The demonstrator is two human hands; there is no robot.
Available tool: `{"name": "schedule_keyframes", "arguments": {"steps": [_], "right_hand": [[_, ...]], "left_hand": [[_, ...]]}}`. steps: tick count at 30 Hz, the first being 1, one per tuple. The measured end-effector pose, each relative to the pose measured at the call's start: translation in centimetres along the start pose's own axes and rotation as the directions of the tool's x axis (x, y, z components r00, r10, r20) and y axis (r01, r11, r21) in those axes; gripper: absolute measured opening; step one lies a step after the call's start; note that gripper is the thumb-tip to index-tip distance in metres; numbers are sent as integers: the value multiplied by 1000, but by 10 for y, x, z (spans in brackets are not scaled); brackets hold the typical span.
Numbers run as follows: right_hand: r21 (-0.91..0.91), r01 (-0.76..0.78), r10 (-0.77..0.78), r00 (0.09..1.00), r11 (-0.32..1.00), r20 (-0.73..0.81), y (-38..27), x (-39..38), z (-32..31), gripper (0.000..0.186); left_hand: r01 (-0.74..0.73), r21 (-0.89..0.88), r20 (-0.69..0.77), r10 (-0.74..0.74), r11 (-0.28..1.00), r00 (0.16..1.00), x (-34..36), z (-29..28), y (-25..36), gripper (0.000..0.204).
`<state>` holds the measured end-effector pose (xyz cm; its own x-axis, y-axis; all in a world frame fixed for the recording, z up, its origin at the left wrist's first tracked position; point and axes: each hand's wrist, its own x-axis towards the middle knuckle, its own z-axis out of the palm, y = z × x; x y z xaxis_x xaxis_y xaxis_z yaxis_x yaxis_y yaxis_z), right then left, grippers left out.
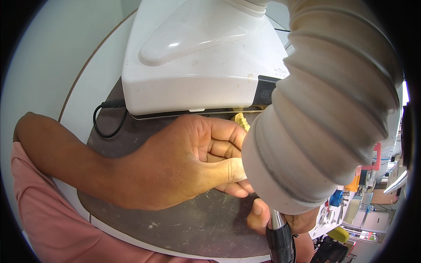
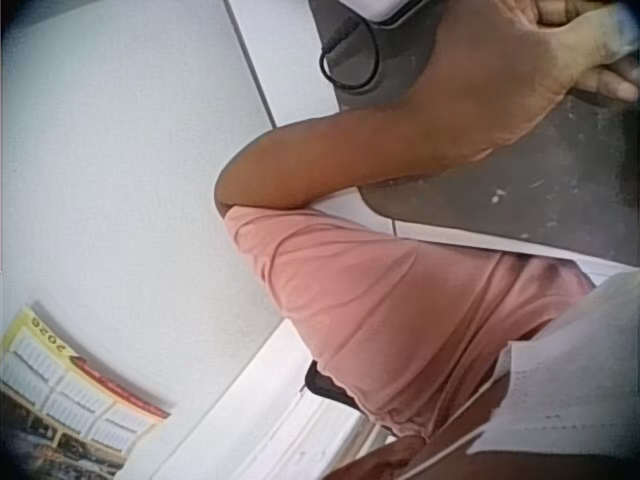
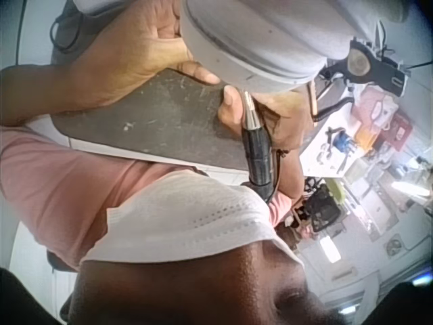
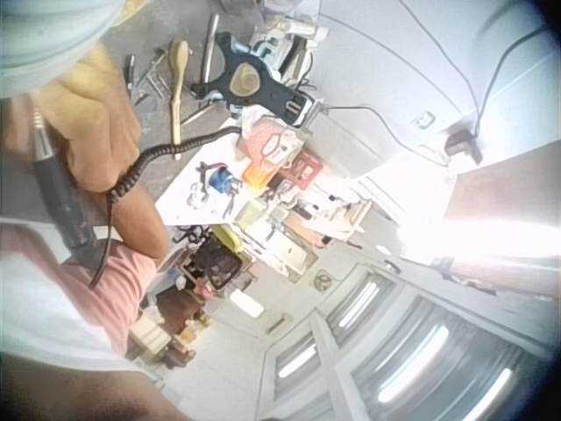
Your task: The person shapes a small dental component by hand using a rotary tool, then fits it into a dental model and continues shaping it with a handheld tool.
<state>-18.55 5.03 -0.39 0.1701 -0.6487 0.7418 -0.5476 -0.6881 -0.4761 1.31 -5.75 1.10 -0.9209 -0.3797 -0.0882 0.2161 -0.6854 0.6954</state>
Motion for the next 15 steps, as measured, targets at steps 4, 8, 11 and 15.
{"name": "schedule_keyframes", "arguments": {"steps": [4, 8, 11, 15], "right_hand": [[-28, 66, -65, 997, 997, 32, 3, 0, 3, 45], [6, 24, -24, 1000, 1000, -10, 0, 1, 2, 44], [-43, 67, -62, 992, 997, 111, -2, 8, -6, 42], [-37, 47, -48, 999, 998, -21, -5, 11, 5, 41]], "left_hand": [[-3, -14, 6, 3, 1000, 1000, 1, 0, -2, 12], [11, 11, -2, -11, 1000, 1000, 2, 3, 2, 12], [137, 106, -97, -127, 985, 987, 4, 17, 18, 10], [12, 30, 13, -12, 999, 1000, 1, 3, 5, 8]]}}
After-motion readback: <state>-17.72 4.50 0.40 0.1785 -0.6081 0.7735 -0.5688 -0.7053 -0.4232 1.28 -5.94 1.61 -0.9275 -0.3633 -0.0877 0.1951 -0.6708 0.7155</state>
